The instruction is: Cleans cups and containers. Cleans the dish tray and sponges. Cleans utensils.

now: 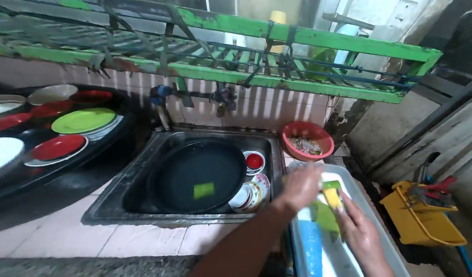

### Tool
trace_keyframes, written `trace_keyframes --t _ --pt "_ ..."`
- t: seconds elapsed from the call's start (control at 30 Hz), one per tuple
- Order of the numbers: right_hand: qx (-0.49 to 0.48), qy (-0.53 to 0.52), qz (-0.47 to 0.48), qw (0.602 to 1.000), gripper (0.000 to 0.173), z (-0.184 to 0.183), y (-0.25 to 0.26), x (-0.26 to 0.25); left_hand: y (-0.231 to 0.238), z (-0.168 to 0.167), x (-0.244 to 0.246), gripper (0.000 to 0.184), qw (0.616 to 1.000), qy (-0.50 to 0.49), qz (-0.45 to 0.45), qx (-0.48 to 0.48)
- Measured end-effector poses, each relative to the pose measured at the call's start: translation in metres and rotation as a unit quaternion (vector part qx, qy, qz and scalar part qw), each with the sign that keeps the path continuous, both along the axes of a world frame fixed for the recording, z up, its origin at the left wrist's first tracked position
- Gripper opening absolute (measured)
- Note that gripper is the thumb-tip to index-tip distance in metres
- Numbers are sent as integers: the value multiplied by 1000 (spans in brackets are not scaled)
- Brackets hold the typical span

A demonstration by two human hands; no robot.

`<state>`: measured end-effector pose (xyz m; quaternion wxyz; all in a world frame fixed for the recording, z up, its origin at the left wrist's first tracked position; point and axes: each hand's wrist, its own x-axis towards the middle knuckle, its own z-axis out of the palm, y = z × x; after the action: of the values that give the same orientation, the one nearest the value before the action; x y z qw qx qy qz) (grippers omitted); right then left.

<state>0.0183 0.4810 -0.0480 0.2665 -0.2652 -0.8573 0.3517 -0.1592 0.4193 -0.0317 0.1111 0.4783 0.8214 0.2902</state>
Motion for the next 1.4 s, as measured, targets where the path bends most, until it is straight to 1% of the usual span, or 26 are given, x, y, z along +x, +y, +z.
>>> trace_keyframes --t 0.13,0.2,0.27,0.33,0.37,0.43,0.5,0.6,0.67,0.7,0.77,0.8,0.87,0.93,0.97,1.03,1.07,1.1,1.13,1.17,1.2,1.23,1.27,1.3,1.33,1.4 --pt "-39 -135 1 990 38 -6 24 64 -39 2 -79 27 979 86 145 -113" --pt "-42 -226 1 973 38 -16 37 82 -42 -6 -94 29 966 130 169 -145" --pt "-4 -301 16 954 37 -32 40 85 -20 -9 -67 25 978 130 116 -116" --pt "18 -380 43 924 40 -43 36 81 13 -18 -9 23 993 87 -20 -74" --pt "13 -424 59 903 44 -47 36 79 28 -24 20 29 988 62 -110 -86" --pt "-3 -477 89 875 50 -54 37 77 47 -35 65 67 956 20 -229 -182" --pt "-13 -491 94 866 52 -56 41 78 57 -55 81 86 942 4 -241 -232" --pt "-49 -396 61 915 56 -64 52 80 60 -75 56 87 972 -40 -156 -173" --pt "-148 -272 10 951 65 -64 58 82 55 -68 37 87 984 -146 -71 -67" --pt "-227 -195 -22 954 66 -62 58 82 53 -62 32 86 973 -229 -23 22" --pt "-345 -8 -60 937 58 -55 51 75 51 -49 37 87 878 -422 69 216" --pt "-391 83 -61 915 49 -45 42 66 51 -42 43 89 815 -501 111 269" --pt "-448 202 -29 870 45 -21 21 41 51 -39 61 84 712 -607 172 309" --pt "-398 199 -36 895 44 -5 -2 12 48 -38 70 73 659 -662 187 305" --pt "-322 165 -52 931 40 -7 -9 2 45 -36 70 69 661 -670 178 288" --pt "-68 55 -44 995 27 -32 -1 -6 43 -31 71 70 682 -662 167 260" --pt "61 10 -3 998 26 -45 10 -6 45 -32 74 77 688 -656 177 255" --pt "132 -15 34 991 29 -54 23 -8 47 -32 76 85 686 -655 190 253" --pt "136 -25 50 989 32 -56 30 -12 47 -30 75 90 675 -661 199 258" --pt "62 -13 36 997 32 -51 30 -18 47 -32 72 94 664 -668 201 271" --pt "-82 31 -14 996 28 -39 25 -27 47 -36 67 95 645 -680 188 292" --pt "-238 100 -74 963 24 -24 16 -37 44 -39 62 91 630 -693 165 309" --pt "-356 173 -126 910 20 -9 6 -46 40 -37 57 82 614 -708 139 321" --pt "-414 218 -154 870 19 3 -4 -53 35 -33 53 68 609 -717 113 319" --pt "-402 230 -160 872 20 7 -12 -56 32 -29 49 58 610 -724 85 310" --pt "-206 157 -100 961 33 -20 -9 -49 34 -28 50 51 620 -724 70 294"
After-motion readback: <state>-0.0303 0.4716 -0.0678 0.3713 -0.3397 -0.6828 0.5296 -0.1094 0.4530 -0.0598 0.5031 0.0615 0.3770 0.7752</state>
